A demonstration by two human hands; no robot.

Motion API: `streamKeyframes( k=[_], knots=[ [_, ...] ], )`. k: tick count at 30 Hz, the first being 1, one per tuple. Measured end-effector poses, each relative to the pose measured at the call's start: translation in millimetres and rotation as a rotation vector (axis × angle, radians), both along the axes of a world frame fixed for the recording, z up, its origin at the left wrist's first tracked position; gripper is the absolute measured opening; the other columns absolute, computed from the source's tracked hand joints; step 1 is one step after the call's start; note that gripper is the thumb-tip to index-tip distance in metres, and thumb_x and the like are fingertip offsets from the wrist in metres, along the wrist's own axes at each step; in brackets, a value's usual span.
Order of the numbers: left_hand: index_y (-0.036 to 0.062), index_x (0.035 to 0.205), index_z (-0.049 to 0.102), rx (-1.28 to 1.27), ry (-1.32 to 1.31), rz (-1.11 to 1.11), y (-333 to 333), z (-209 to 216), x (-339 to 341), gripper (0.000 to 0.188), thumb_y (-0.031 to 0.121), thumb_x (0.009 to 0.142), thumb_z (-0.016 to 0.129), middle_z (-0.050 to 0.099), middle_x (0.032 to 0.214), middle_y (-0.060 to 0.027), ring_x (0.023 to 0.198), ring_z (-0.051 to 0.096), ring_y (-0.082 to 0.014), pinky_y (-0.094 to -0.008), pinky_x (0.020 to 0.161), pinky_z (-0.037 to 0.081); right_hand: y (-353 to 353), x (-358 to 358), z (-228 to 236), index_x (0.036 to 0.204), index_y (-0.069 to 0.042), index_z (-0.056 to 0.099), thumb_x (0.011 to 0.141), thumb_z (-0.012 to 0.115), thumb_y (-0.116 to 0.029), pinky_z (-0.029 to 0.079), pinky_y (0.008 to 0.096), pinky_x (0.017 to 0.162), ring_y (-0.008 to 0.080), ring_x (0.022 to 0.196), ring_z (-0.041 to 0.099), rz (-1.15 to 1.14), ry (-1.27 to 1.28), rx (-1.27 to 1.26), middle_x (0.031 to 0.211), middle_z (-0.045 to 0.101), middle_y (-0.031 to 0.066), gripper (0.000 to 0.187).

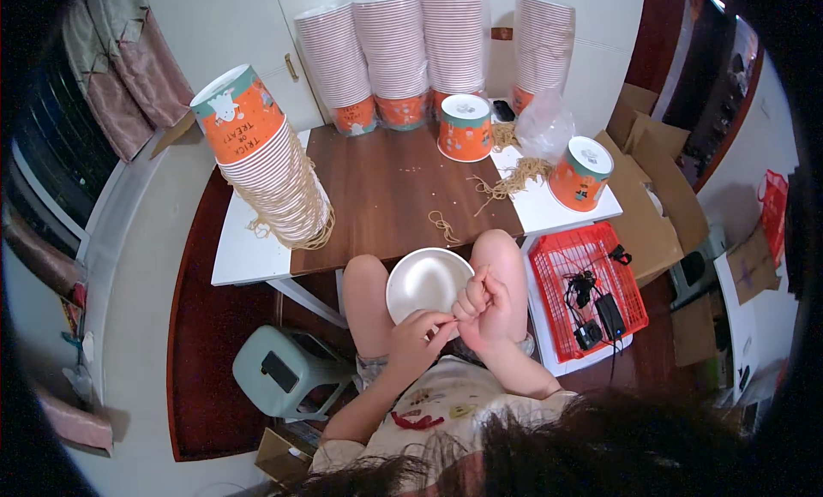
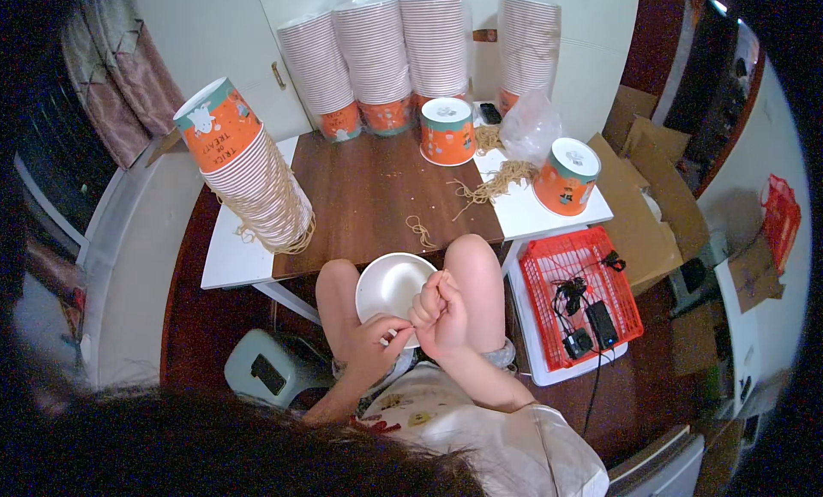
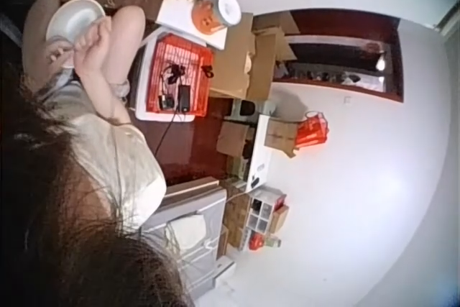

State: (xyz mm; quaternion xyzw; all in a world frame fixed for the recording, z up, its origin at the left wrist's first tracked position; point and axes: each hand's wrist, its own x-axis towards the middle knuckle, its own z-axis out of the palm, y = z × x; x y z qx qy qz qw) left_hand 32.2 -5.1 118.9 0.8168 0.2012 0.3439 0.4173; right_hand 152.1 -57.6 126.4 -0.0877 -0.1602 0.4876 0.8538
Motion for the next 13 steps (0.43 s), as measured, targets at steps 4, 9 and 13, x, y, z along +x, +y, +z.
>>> streamKeyframes(
  k=[4, 9, 13],
  knots=[
    [0.0048, 0.082, 0.062, -0.008, 0.076, -0.01, 2.8, -3.7, -5.8, 0.01, 0.01, 0.074, 0.064, 0.061, 0.075, -0.0076, 0.061, 0.058, -0.016, -0.0255, 0.049, 0.046, 1.4, 0.7, -7.6, 0.084, -0.009, 0.048, 0.091, 0.036, -0.021, 0.024, 0.0231, 0.039, 0.0086, 0.041, 0.028, 0.018, 0.022, 0.009, 0.049, 0.031, -0.0012, 0.019],
    [0.006, 0.075, 0.06, 0.238, 0.096, 0.105, 20.7, -11.2, -18.6, 0.004, 0.006, 0.071, 0.063, 0.059, 0.072, -0.0072, 0.063, 0.056, -0.0223, -0.0317, 0.058, 0.045, -6.9, 2.6, -29.4, 0.084, -0.004, 0.05, 0.09, 0.038, -0.019, 0.043, 0.0275, 0.064, 0.0145, 0.066, 0.052, -0.08, -0.36, -0.48, 0.075, 0.053, 0.0065, 0.021],
    [0.0092, 0.08, 0.06, 0.418, 0.217, 0.154, 29.0, -2.4, -32.4, 0.01, 0.006, 0.07, 0.063, 0.059, 0.074, -0.0073, 0.069, 0.056, -0.0233, -0.0347, 0.062, 0.044, -42.0, 19.2, -63.6, 0.104, -0.001, 0.05, 0.091, 0.041, -0.032, 0.042, 0.0304, 0.08, 0.0195, 0.083, 0.056, 0.321, -0.801, -0.679, 0.09, 0.058, 0.0105, 0.035]
  ],
)
